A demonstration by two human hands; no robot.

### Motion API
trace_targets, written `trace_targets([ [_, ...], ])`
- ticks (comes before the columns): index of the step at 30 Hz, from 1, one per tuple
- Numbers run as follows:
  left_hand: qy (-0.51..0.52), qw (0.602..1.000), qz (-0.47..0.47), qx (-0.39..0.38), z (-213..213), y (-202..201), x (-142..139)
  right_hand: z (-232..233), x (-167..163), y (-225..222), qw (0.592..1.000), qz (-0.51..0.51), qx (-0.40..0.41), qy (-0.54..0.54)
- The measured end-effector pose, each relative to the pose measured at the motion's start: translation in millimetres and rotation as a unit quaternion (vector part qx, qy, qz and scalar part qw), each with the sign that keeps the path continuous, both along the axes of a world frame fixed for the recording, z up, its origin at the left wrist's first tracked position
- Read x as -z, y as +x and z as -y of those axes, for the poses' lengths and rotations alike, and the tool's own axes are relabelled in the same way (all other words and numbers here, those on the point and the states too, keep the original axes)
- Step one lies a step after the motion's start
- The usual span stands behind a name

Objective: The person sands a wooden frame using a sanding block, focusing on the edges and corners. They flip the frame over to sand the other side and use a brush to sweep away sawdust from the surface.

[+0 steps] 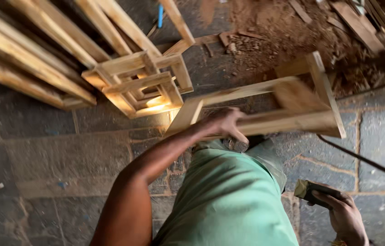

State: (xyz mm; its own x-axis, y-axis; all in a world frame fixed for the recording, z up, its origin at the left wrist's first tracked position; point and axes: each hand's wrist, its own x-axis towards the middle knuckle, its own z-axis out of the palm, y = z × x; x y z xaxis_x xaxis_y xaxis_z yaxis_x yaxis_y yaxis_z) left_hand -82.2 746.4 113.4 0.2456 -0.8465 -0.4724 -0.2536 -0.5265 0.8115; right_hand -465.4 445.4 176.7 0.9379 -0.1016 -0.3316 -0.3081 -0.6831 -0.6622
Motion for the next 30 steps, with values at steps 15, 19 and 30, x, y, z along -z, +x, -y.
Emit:
trace_targets([
  [15, 0.224, 0.904, -0.069, -0.358, -313.2, 26.4, 100.8, -73.1, -6.1, 209.2, 0.930, -0.307, 0.120, 0.162],
  [19, 0.316, 0.897, -0.057, -0.305, -369.8, 46.7, 119.0, -104.9, 9.9, 222.3, 0.948, -0.289, 0.080, 0.108],
  [30, 0.451, 0.871, 0.051, -0.187, -542.5, 86.5, 254.0, -202.0, 67.9, 193.0, 0.790, -0.437, 0.385, 0.192],
])
